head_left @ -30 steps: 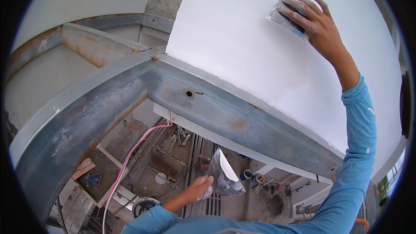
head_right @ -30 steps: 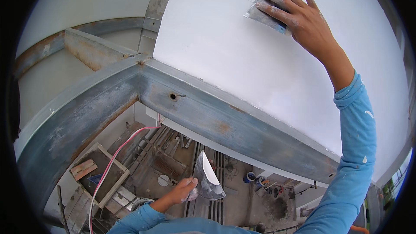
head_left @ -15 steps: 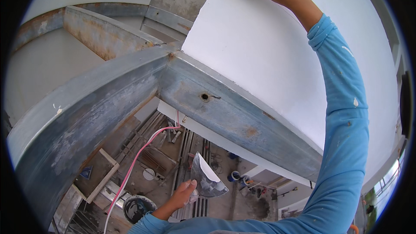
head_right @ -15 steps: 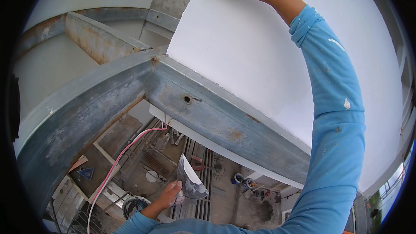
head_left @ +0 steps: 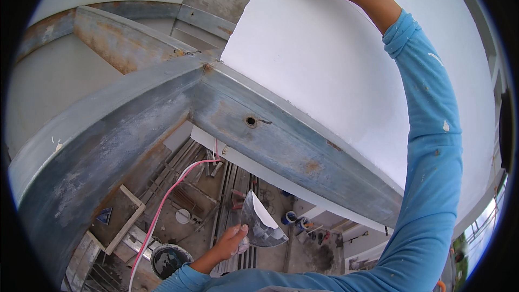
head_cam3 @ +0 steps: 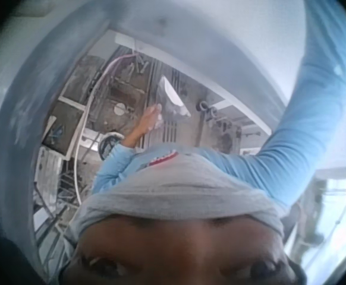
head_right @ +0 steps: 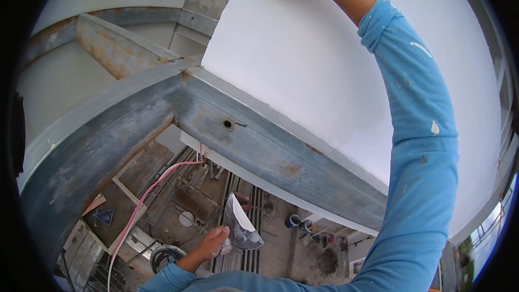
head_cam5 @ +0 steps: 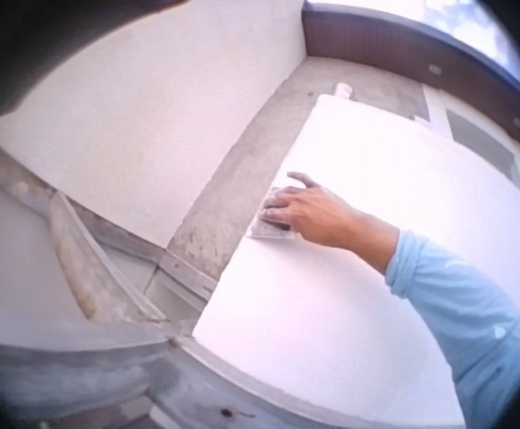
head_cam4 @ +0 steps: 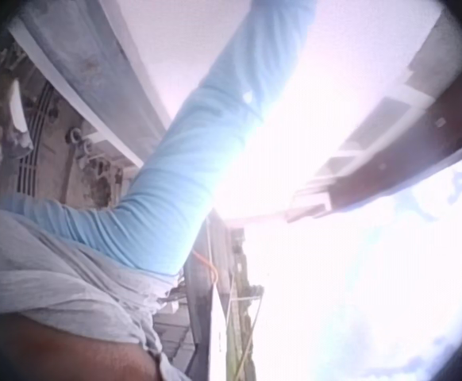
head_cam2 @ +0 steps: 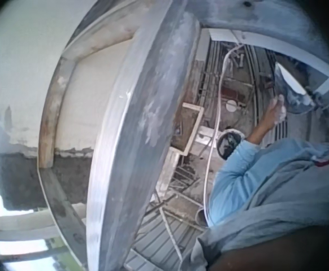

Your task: The person applies a white plaster-like substance to a curved metal surface using a trowel and a smaller scraper. They repeatedly scoop the material from the trowel onto the scraper and smooth it onto the surface, working on different sections of the metal structure.

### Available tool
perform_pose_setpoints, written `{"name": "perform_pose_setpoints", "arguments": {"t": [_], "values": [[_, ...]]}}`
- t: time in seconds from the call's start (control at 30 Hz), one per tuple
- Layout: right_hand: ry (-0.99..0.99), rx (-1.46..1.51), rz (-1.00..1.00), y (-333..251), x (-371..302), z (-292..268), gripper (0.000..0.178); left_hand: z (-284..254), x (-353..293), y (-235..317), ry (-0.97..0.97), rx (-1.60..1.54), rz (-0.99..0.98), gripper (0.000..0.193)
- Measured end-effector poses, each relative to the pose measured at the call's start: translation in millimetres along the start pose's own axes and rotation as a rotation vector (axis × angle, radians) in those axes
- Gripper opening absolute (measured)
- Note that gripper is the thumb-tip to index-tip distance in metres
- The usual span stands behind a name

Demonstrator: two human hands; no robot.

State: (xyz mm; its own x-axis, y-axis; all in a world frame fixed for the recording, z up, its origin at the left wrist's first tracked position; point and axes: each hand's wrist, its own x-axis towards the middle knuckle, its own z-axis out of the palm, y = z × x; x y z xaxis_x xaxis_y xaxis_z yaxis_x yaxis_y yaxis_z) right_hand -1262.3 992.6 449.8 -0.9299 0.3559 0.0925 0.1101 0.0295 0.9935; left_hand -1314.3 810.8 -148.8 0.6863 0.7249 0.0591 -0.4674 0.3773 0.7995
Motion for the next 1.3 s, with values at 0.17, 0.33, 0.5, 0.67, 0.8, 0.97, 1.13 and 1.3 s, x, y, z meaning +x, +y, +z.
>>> {"name": "perform_pose_setpoints", "arguments": {"t": [0.17, 0.33, 0.5, 0.67, 0.8, 0.97, 1.13, 1.3], "values": [[-0.011, 0.02, 0.005, -2.1, 1.2, -5.8, 0.045, 8.8, 15.0, -4.6, 0.039, 0.179, 0.145, 0.041], [-0.052, -0.017, 0.058, -8.5, -13.0, -15.6, 0.044, 23.7, 25.3, -6.2, 0.049, 0.23, 0.26, 0.039], [-0.051, 0.027, 0.089, -10.3, -66.2, -21.9, 0.041, 31.8, 25.9, -10.8, 0.003, 0.065, -0.018, 0.038], [-0.046, 0.08, 0.125, -10.0, -132.2, -27.6, 0.039, 45.0, 40.9, -24.1, -0.052, 0.052, -0.004, 0.039], [-0.09, 0.084, 0.141, -8.9, -183.4, -38.4, 0.038, 57.8, 49.2, -30.0, -0.076, 0.085, 0.01, 0.041], [-0.171, 0.061, 0.147, -4.4, -242.0, -53.6, 0.04, 51.8, 57.6, -55.0, -0.137, 0.08, -0.055, 0.044], [-0.234, -0.162, 0.283, 6.7, -328.7, -31.4, 0.074, 61.3, 52.9, -49.4, -0.172, 0.055, -0.111, 0.042], [-0.354, -0.208, 0.343, 1.9, -370.9, -65.3, 0.076, 58.1, 37.1, -42.7, -0.042, 0.174, 0.013, 0.041]]}}
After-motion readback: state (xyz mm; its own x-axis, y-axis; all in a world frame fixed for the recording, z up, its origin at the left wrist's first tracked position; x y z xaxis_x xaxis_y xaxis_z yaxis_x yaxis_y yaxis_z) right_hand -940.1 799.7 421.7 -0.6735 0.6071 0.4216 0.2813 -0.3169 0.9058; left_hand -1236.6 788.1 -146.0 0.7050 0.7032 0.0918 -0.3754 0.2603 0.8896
